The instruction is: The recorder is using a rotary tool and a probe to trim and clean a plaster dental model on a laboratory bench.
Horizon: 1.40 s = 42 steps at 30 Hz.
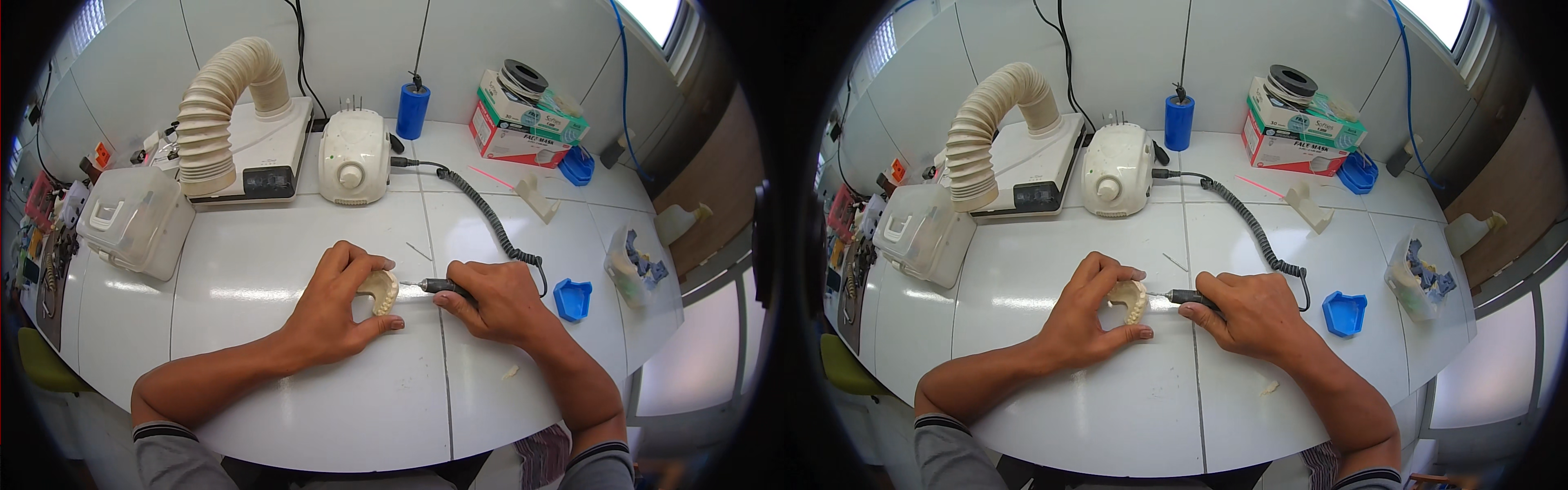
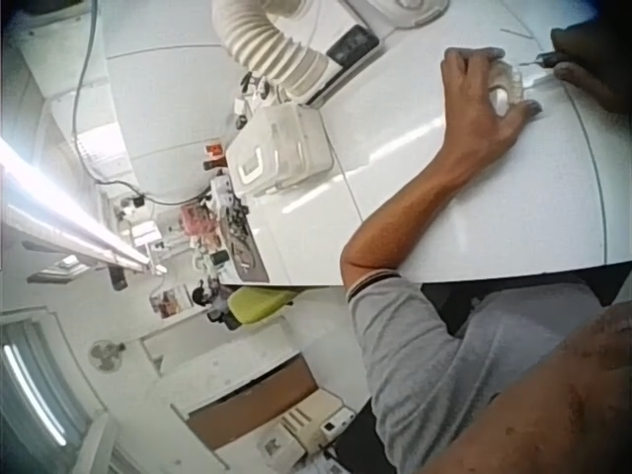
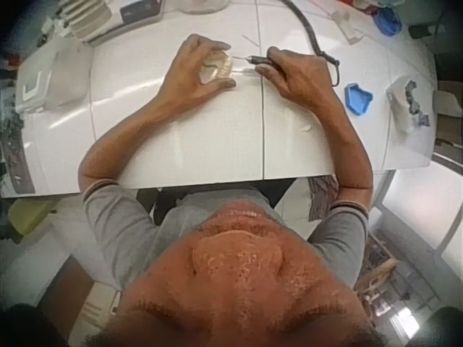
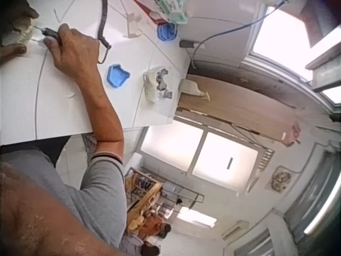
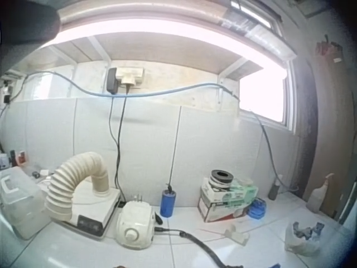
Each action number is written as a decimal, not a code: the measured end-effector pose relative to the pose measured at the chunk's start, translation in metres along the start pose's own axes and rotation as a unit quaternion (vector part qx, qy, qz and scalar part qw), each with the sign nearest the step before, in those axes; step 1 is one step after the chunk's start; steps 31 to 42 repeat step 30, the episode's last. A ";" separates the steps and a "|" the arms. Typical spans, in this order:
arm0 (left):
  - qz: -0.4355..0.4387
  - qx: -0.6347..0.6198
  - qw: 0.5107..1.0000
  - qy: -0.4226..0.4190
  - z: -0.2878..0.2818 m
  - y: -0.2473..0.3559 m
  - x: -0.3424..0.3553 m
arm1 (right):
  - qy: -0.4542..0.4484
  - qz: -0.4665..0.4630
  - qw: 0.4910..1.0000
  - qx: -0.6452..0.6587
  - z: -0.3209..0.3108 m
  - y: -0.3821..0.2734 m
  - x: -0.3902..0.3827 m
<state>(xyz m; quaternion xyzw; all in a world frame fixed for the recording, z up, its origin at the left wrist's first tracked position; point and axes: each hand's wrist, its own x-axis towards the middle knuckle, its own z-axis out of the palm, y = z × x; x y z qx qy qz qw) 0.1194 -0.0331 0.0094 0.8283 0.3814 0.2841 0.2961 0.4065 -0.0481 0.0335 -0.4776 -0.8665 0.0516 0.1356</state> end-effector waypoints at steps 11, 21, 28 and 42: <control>-0.008 0.027 0.999 -0.016 0.002 0.000 -0.003 | 0.000 0.002 0.999 -0.033 0.002 -0.008 0.000; -0.003 0.027 0.999 -0.021 0.001 -0.002 -0.004 | -0.009 0.002 0.999 -0.049 0.000 -0.012 0.002; -0.012 0.023 0.999 -0.029 0.000 0.000 -0.003 | -0.021 0.008 0.999 -0.048 -0.002 -0.014 0.002; -0.017 0.020 0.999 -0.032 0.000 0.000 -0.003 | -0.017 0.006 0.999 -0.049 -0.002 -0.014 0.002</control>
